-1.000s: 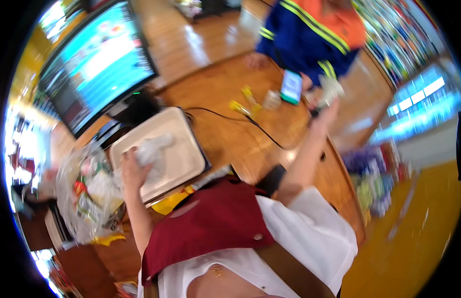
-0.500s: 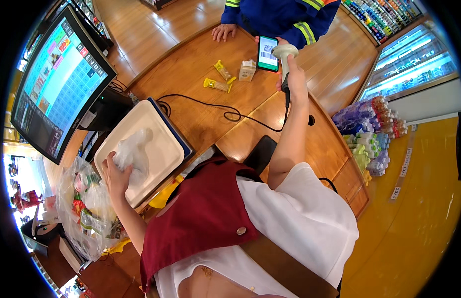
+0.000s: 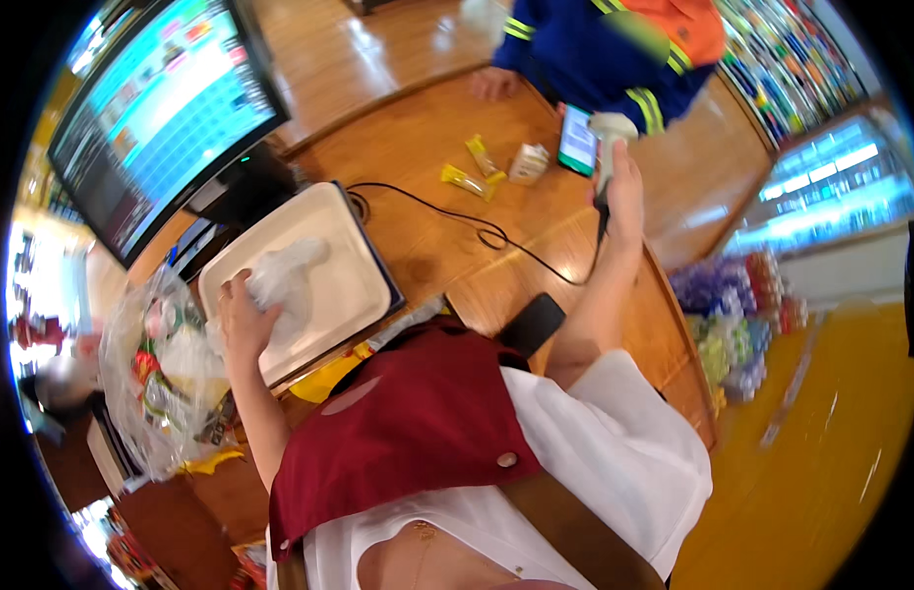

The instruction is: The person scans various grocery items including packaged food, canned goods, and beverages using a handheld barcode scanner and a touchscreen POS system. They place the scanned items into a plastic bag and interact with the customer to complete the transaction.

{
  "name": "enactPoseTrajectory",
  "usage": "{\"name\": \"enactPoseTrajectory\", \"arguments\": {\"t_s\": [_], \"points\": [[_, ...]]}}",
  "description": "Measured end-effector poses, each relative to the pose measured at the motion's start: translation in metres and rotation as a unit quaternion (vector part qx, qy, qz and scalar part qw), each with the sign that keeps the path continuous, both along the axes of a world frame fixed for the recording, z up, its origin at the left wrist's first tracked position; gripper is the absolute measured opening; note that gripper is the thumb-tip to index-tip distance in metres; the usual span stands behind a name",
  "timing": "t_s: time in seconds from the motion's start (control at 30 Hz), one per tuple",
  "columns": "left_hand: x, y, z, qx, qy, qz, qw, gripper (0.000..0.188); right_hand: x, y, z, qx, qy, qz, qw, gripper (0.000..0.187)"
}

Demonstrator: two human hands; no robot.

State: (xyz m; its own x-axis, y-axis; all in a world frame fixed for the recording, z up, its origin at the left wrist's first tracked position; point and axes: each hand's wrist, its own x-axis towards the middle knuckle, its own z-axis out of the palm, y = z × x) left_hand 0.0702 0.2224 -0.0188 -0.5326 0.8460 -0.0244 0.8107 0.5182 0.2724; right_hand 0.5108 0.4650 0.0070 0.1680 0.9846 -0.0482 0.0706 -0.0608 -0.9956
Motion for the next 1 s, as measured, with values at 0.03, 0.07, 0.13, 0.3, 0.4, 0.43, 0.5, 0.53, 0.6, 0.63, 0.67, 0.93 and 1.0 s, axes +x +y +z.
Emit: {"name": "enactPoseTrajectory", "arguments": {"t_s": [0.03,0.07,0.13,0.3,0.4,0.43,0.5,0.53,0.6,0.63,0.67,0.93,1.0], "points": [[-0.005,0.001,0.000,0.000,-0.002,0.012,1.000,0.068,-0.009,-0.004,0.006,-0.008,-0.015,0.047,0.999,0.045],[-0.006,-0.005,-0.003,-0.006,-0.017,0.024,1.000,0.068,-0.023,-0.007,0.010,-0.012,-0.028,0.118,0.993,0.048],[-0.005,-0.001,0.002,-0.016,-0.021,0.018,0.999,0.071,-0.038,-0.008,-0.009,0.004,-0.103,0.285,0.953,0.060],[0.003,0.006,-0.006,0.019,0.009,0.063,0.998,0.064,-0.088,-0.021,-0.100,-0.104,-0.120,0.524,0.837,0.101],[0.008,0.002,-0.002,0.020,-0.015,0.078,0.997,0.065,-0.098,-0.034,-0.170,-0.132,-0.237,0.503,0.820,0.100],[0.005,0.005,0.001,0.033,-0.015,0.076,0.996,0.066,-0.095,-0.036,-0.197,-0.091,-0.265,0.476,0.834,0.100],[0.010,0.006,0.001,0.043,-0.027,0.063,0.997,0.066,-0.089,-0.042,-0.228,-0.004,-0.355,0.414,0.838,0.100],[0.010,0.007,0.002,0.030,-0.041,0.063,0.997,0.068,-0.088,-0.043,-0.232,0.039,-0.417,0.379,0.825,0.099],[0.014,0.001,0.007,0.051,-0.044,0.070,0.995,0.067,-0.086,-0.047,-0.221,0.075,-0.514,0.313,0.795,0.096],[0.014,-0.002,0.007,0.061,-0.045,0.070,0.995,0.066,-0.091,-0.046,-0.203,0.082,-0.495,0.318,0.805,0.094],[0.014,-0.005,0.005,0.087,-0.038,0.073,0.993,0.066,-0.099,-0.042,-0.181,0.087,-0.474,0.323,0.814,0.092],[0.015,-0.023,0.035,0.135,-0.125,0.041,0.982,0.063,-0.174,-0.029,-0.057,0.058,-0.047,0.312,0.947,0.064],[0.014,-0.034,0.042,0.142,-0.114,0.022,0.983,0.060,-0.210,-0.045,-0.015,0.101,-0.016,0.360,0.927,0.055]]}}
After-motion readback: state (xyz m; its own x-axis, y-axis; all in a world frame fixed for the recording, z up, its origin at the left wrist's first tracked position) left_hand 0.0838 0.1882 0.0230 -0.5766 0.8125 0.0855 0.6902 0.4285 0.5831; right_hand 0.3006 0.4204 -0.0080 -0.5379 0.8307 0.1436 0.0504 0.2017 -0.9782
